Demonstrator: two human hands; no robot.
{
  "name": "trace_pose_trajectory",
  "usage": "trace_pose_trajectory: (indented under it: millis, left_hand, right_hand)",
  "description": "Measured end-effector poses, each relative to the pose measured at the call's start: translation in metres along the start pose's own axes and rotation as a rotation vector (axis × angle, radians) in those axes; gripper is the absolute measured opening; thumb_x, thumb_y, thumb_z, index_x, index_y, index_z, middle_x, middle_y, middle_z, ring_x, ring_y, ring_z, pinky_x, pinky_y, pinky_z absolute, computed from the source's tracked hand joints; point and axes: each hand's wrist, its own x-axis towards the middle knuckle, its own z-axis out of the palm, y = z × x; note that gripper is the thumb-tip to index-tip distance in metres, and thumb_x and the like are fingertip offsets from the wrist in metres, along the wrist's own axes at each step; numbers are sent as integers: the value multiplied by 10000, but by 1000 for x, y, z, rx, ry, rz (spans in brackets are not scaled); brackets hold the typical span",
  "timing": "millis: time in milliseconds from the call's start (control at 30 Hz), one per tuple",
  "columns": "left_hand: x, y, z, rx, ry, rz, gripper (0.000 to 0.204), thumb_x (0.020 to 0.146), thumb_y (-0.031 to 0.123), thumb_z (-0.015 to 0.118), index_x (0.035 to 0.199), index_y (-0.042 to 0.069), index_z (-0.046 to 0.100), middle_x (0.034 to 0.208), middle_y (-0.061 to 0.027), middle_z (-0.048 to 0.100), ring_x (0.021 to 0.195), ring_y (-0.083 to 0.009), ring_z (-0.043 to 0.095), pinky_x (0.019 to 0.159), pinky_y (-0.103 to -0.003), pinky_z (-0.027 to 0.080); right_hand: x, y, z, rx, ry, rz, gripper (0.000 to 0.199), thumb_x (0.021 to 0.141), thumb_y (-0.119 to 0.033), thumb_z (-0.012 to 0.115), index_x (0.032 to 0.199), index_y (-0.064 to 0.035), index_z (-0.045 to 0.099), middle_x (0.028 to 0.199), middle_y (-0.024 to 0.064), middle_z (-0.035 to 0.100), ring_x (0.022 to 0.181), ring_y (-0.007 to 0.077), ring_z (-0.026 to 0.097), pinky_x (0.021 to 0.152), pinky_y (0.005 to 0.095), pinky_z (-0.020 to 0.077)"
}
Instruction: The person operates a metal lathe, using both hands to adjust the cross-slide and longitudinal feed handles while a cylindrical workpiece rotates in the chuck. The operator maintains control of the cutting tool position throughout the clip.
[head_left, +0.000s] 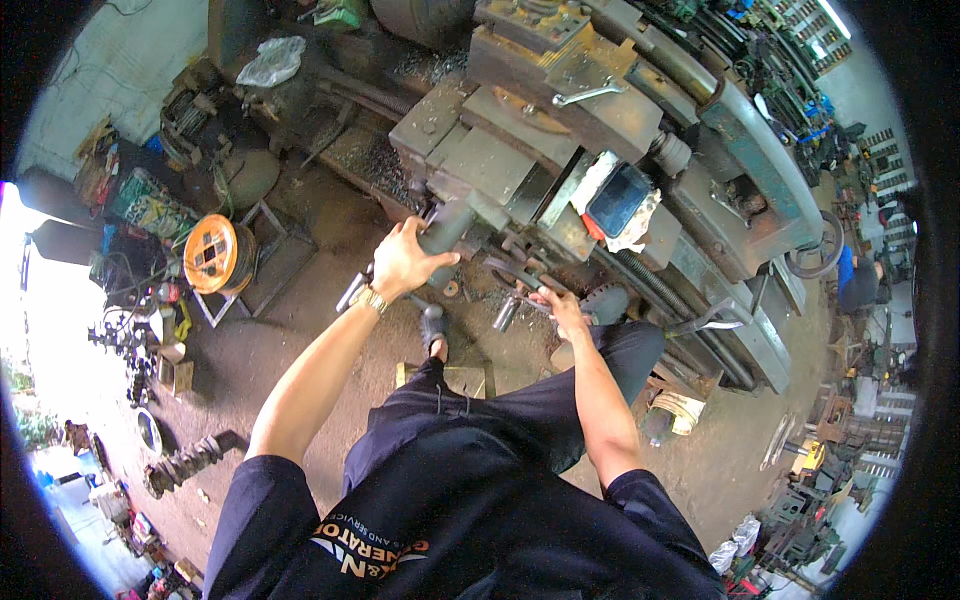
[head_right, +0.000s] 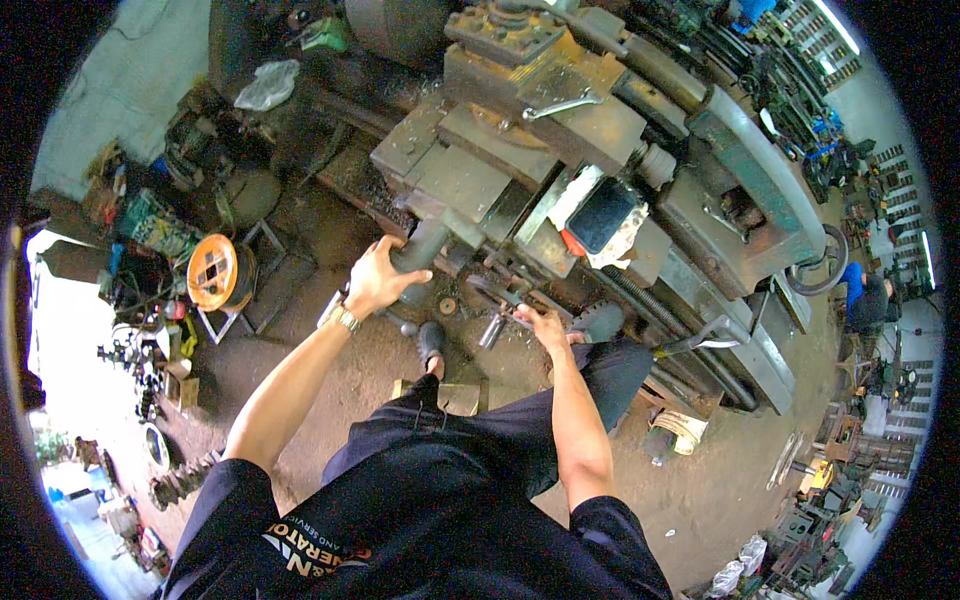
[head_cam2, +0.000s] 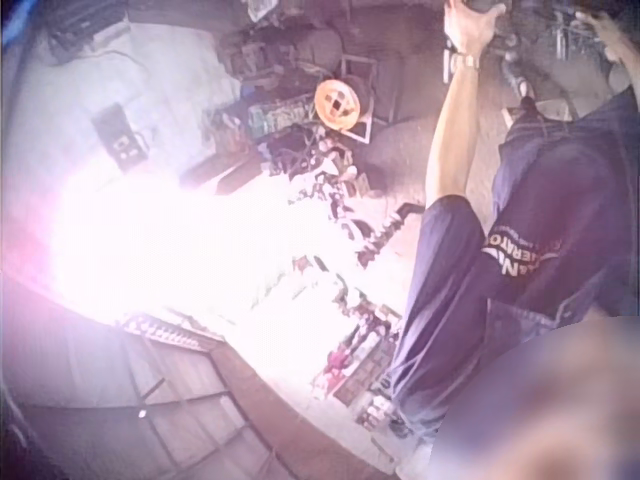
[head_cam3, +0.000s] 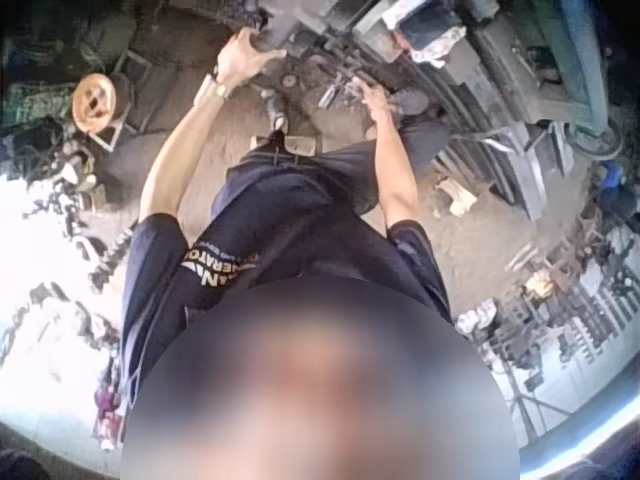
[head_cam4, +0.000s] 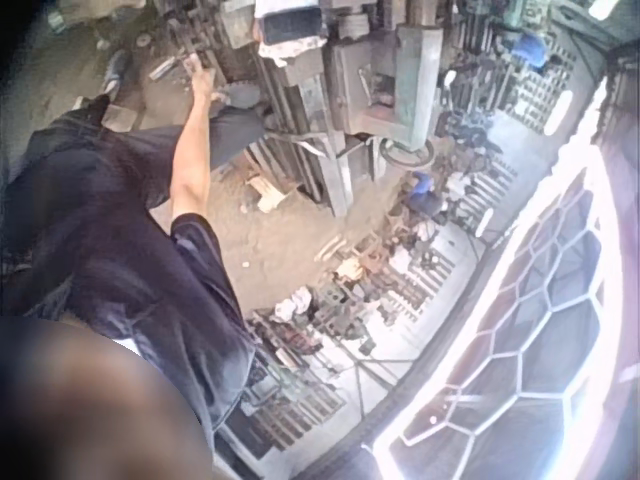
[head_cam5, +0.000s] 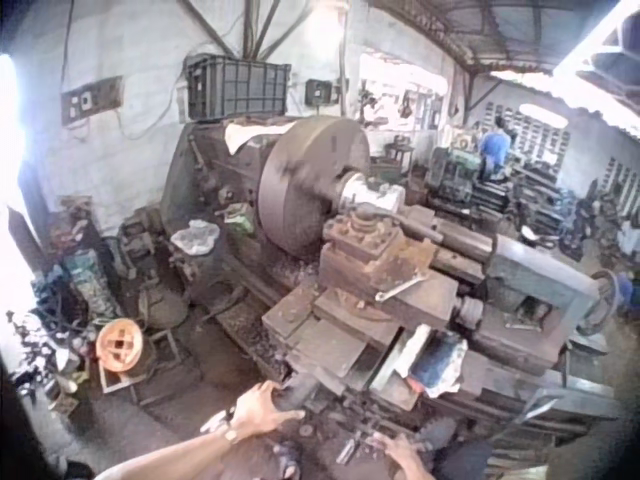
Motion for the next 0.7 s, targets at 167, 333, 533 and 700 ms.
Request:
trace_pose_trajectory:
  millis: [167, 333, 533, 700]
  left_hand:
    - [0, 1, -1, 13, -31, -49, 836, 667, 595, 842, 1240, 46, 579, 1188, -227, 652, 1151, -374, 615, 979, -449, 487]
    - [0, 2, -1, 4, -28, -33, 849, 659, 594, 849, 1244, 43, 576, 1209, -233, 644, 1134, -383, 625, 970, -452, 496]
    - [0, 2, -1, 3, -33, -37, 846, 664, 593, 847, 1238, 36, 571, 1195, -230, 644, 1144, -372, 618, 970, -449, 494]
    - [-1, 3, -2, -11, -29, -31, 835, 670, 586, 846, 1235, 36, 571, 1188, -222, 645, 1145, -367, 616, 973, -445, 490]
  right_hand:
    - [-15, -41, 8, -90, -24, 83, 673, 900, -538, 691, 1327, -22, 625, 1202, 91, 706, 1075, 188, 629, 982, 359, 450]
    - [-23, -115, 19, -474, -95, 151, 774, 806, -805, 588, 1220, -164, 722, 1251, 154, 692, 1193, 298, 630, 1015, 430, 459]
    - [-12, -162, 35, -721, -243, 315, 1023, 764, -927, 462, 1392, -131, 603, 1435, 220, 543, 1319, 329, 544, 1039, 507, 435]
    - [-18, -158, 26, -614, -251, 436, 1124, 690, -951, 525, 1415, -94, 573, 1012, 184, 633, 1067, 287, 639, 799, 482, 521]
